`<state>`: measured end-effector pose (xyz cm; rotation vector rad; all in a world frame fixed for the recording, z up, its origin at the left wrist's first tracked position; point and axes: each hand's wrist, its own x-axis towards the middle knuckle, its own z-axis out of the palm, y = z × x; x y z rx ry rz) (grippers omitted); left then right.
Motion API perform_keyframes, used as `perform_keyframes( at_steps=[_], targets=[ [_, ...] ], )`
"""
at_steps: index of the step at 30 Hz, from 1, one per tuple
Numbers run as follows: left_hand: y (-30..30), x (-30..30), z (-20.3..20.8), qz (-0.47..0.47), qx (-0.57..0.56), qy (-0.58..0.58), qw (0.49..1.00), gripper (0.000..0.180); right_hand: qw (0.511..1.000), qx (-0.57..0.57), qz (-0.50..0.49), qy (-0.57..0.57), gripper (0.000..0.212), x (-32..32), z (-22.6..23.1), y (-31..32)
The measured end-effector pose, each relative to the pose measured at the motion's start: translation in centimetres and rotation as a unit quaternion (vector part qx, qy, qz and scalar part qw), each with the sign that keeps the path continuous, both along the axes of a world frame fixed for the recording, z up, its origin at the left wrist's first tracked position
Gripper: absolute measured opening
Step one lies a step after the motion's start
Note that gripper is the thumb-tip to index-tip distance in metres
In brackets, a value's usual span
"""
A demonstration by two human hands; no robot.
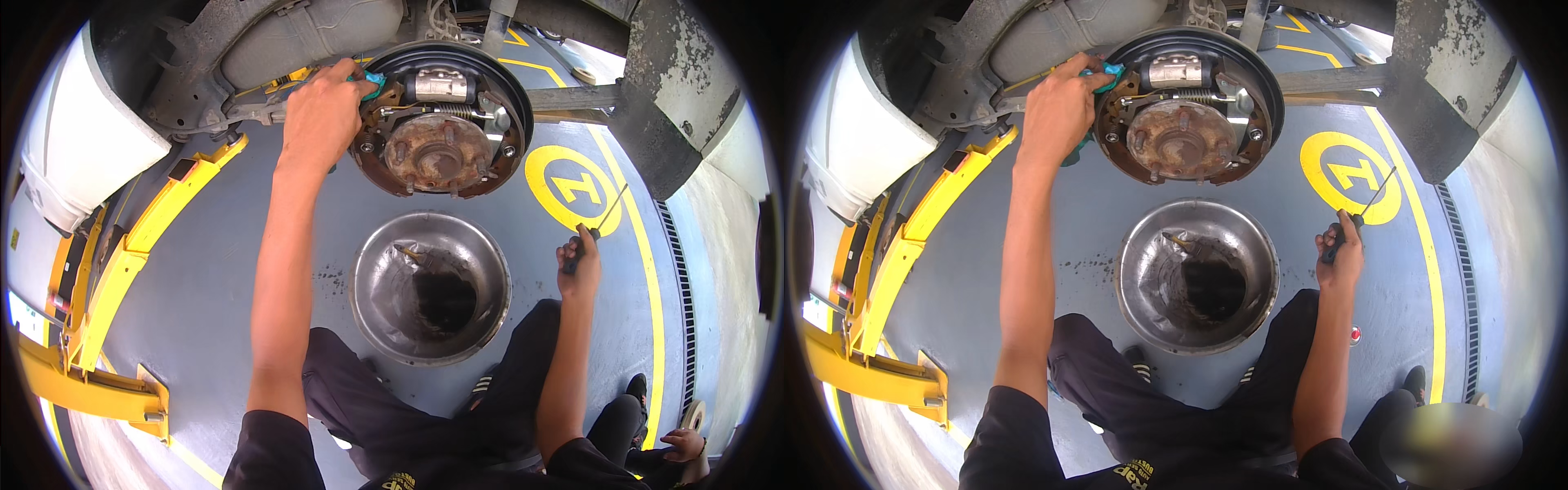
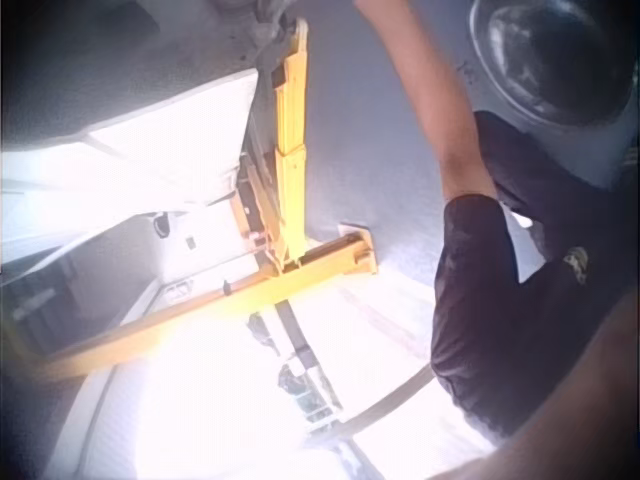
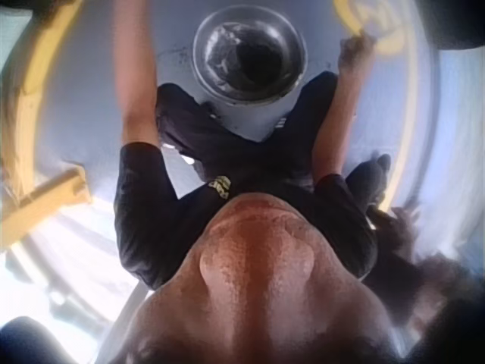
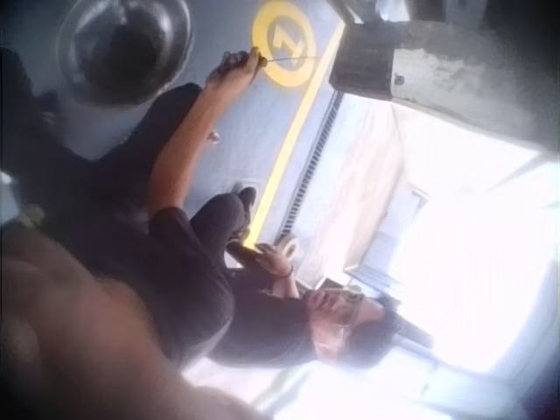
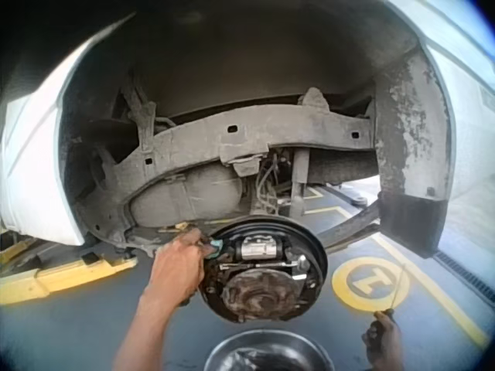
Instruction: The person cleans a car's brake assembly using a blue cloth and a screwdriver. They wipe the brake components and scrape rust from the hub while sitting on the floor with a metal basin placed underneath to catch debris.
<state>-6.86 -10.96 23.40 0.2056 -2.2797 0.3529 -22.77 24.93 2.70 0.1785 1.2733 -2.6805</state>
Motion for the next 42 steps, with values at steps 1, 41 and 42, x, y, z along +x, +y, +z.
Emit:
perform_keyframes(
  at_steps=[1,41,42],
  targets=[
    [0.0,0.3,0.0,-0.001,-0.013,-0.001,1.000,0.032,1.000,-0.001,0.001,-0.003,0.015,0.2,0.1,-0.1],
    [-3.6,3.0,-7.0,-0.297,0.583,0.459,0.602,0.023,0.993,0.098,0.060,0.014,0.016,1.8,0.2,-2.2],
    [-3.5,2.9,-7.0,-0.295,0.585,0.460,0.600,0.023,0.993,0.095,0.062,0.016,0.016,1.7,0.0,-2.1]
  ],
)
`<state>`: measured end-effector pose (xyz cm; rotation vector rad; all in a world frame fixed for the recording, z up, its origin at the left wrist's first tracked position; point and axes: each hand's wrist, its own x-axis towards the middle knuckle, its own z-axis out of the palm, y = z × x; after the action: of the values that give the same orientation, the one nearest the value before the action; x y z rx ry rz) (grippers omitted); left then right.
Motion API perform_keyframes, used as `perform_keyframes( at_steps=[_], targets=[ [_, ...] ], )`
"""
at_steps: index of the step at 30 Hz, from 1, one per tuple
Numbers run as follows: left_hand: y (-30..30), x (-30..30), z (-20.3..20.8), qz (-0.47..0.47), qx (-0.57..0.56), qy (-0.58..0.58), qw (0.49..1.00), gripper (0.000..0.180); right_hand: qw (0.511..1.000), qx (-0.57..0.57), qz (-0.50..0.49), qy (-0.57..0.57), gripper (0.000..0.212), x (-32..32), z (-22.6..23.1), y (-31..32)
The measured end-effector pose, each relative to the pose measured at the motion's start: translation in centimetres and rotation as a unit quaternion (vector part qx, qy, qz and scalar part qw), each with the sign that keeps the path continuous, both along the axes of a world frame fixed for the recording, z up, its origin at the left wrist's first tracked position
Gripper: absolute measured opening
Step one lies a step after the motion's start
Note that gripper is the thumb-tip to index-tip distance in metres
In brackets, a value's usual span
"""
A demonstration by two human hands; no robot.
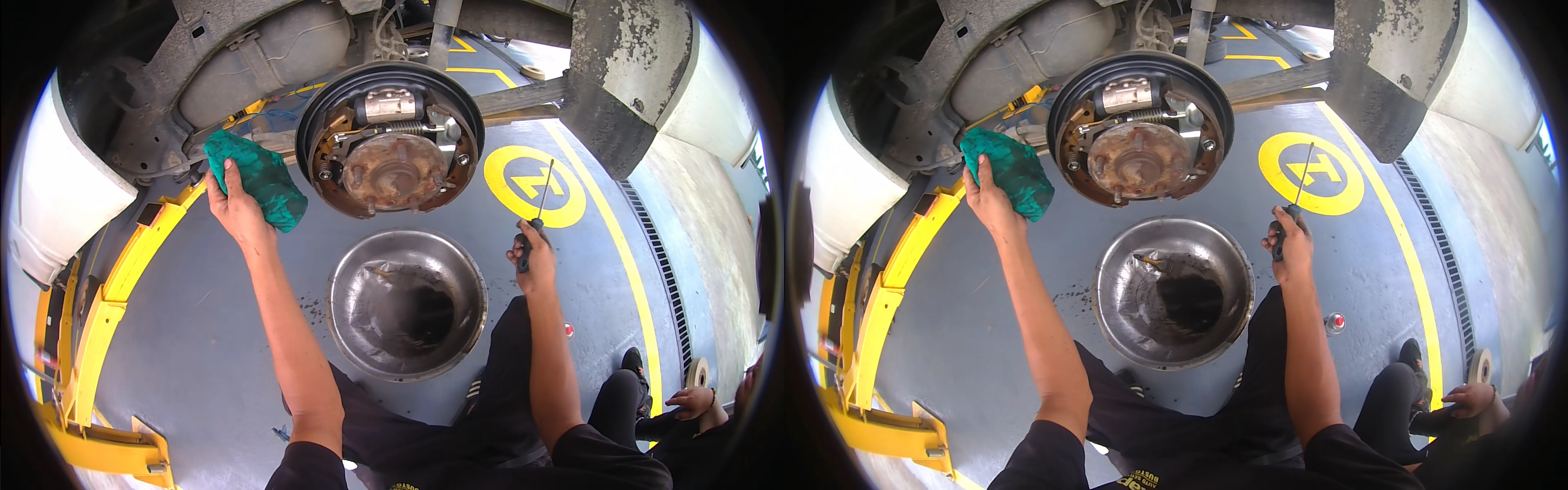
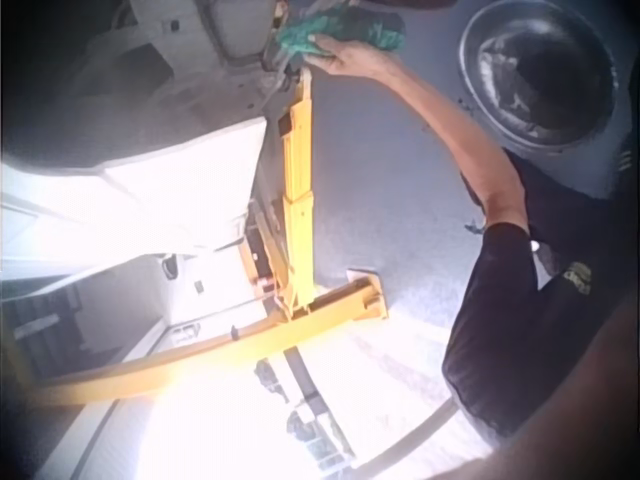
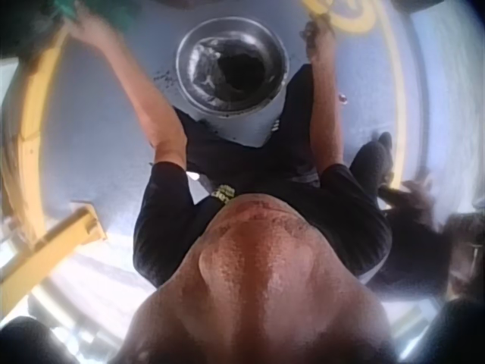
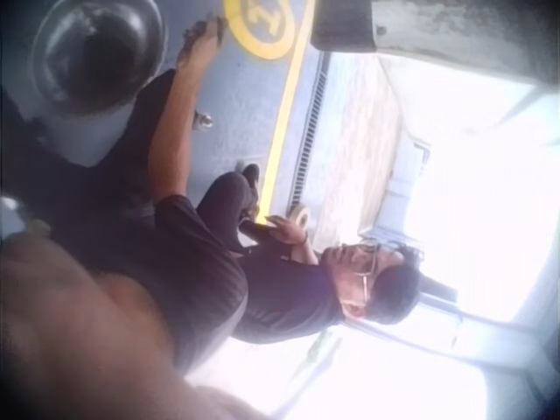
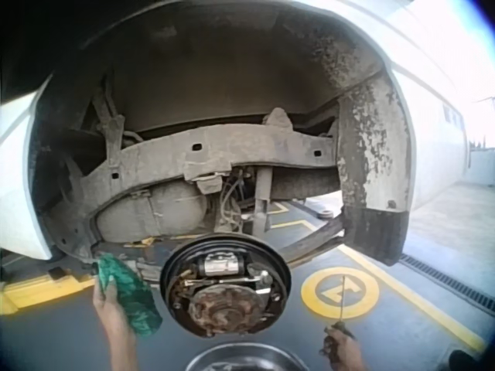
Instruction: The person cleans a car's brake assembly using a blue cloth and a screwdriver. They wipe the brake components and scrape rust from the hub while sitting on the floor with a metal basin placed underneath to catch debris.
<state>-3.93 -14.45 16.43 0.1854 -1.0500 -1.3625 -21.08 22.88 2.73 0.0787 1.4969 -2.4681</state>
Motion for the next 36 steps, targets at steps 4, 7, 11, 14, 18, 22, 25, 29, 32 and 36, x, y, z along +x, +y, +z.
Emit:
perform_keyframes(
  at_steps=[4,7,11,14,18,22,25,29,32,36],
  targets=[
    [-0.1,0.1,-0.2,0.005,-0.013,-0.005,1.000,0.022,1.000,0.002,0.000,0.000,0.017,0.1,0.0,-0.1],
    [-0.5,0.1,-0.3,0.026,-0.040,-0.019,0.999,0.023,1.000,0.008,0.000,0.003,0.018,-0.1,-0.3,-0.2],
    [-1.0,-0.1,-0.5,0.132,-0.132,-0.129,0.974,0.023,1.000,0.016,-0.009,-0.005,0.018,0.1,0.0,-0.1],
    [-0.2,-0.3,-0.4,0.231,-0.207,-0.213,0.927,0.025,1.000,0.014,-0.004,-0.003,0.017,0.2,0.3,0.0],
    [-0.3,-0.1,-0.4,0.291,-0.258,-0.241,0.889,0.027,1.000,0.014,0.000,-0.005,0.017,0.4,0.2,-0.4],
    [0.1,-0.3,-0.2,0.297,-0.251,-0.252,0.886,0.027,1.000,0.010,-0.021,-0.009,0.020,0.0,0.1,0.2],
    [0.0,0.0,-0.1,0.294,-0.252,-0.237,0.891,0.026,1.000,0.004,-0.006,-0.002,0.019,-0.1,-0.1,0.0],
    [-0.2,0.0,-0.1,0.287,-0.254,-0.232,0.894,0.025,1.000,0.004,0.000,-0.001,0.019,-0.2,-0.4,0.0],
    [1.0,0.1,0.4,0.256,-0.218,-0.214,0.917,0.025,1.000,0.002,0.002,-0.004,0.019,-0.1,-0.2,-0.1],
    [0.5,0.0,0.2,0.263,-0.225,-0.210,0.914,0.027,1.000,0.008,0.000,-0.006,0.017,0.0,0.0,-0.1]
  ],
)
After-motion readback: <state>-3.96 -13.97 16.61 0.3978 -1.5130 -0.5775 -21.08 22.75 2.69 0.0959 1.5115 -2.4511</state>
